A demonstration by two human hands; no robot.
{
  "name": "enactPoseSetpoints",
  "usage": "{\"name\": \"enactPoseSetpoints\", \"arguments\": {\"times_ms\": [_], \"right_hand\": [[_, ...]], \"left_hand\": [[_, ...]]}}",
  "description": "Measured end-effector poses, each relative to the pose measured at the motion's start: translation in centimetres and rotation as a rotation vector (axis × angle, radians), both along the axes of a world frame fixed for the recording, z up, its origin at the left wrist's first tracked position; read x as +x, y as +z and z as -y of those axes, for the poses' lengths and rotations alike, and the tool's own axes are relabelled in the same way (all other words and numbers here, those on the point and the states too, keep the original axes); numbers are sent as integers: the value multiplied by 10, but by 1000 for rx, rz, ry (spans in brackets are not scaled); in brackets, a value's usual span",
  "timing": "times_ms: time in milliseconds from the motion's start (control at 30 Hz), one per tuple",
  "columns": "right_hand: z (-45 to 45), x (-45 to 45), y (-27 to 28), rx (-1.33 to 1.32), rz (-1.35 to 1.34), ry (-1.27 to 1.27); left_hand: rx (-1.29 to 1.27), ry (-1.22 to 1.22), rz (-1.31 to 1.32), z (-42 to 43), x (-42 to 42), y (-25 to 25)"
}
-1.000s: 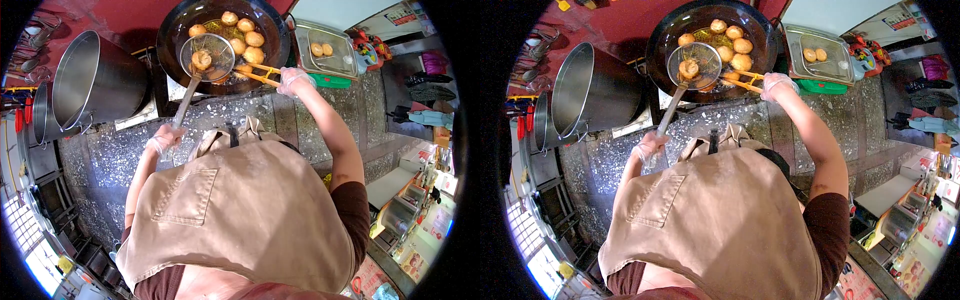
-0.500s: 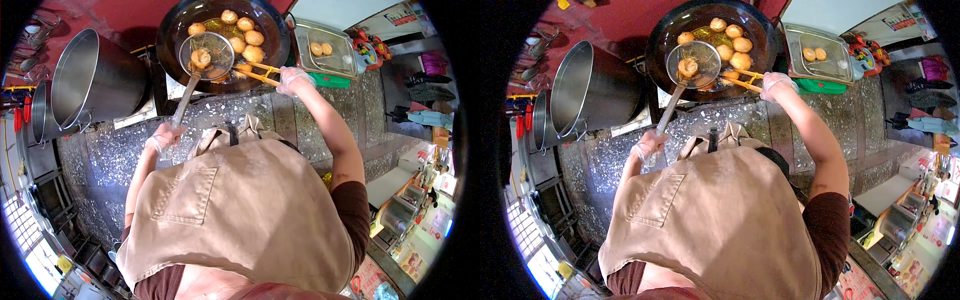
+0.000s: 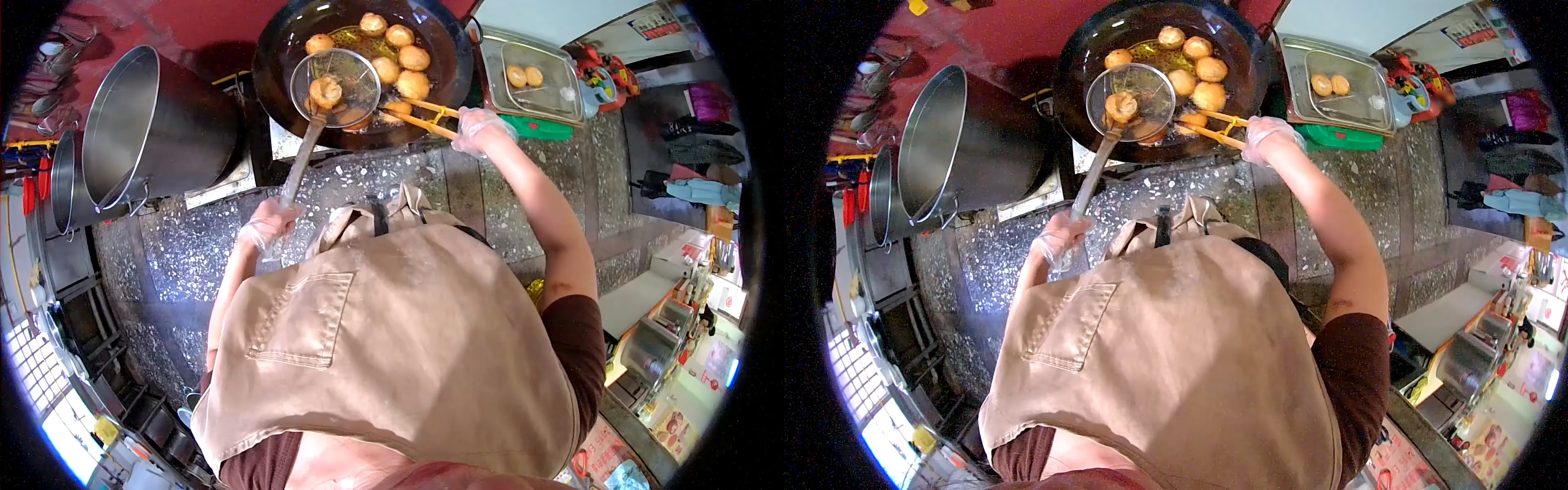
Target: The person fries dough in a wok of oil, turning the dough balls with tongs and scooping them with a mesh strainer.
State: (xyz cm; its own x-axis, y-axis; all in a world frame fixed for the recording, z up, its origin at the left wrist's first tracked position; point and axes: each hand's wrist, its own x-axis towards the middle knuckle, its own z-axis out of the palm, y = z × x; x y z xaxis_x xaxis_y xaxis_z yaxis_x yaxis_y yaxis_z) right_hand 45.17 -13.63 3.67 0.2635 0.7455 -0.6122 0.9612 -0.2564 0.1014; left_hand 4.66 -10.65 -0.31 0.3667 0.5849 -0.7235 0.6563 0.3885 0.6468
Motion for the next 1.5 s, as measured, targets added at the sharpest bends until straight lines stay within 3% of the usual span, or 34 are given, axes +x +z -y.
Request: {"name": "enactPoseSetpoints", "arguments": {"times_ms": [767, 967, 1167, 1233, 1500], "right_hand": [[4, 0, -6, 3, 7, 16], [4, -3, 1, -16, -9, -3], [6, -3, 0, 13, -3, -8], [5, -2, -5, 15, 20, 29], [5, -5, 1, 12, 36, 37]], "left_hand": [[-36, 43, -58, 7, 9, 8], [13, 108, 55, 19, 9, 2], [112, -29, 89, 19, 6, -1], [40, 106, -14, 20, 12, 3], [27, 124, 4, 22, 13, 3]]}}
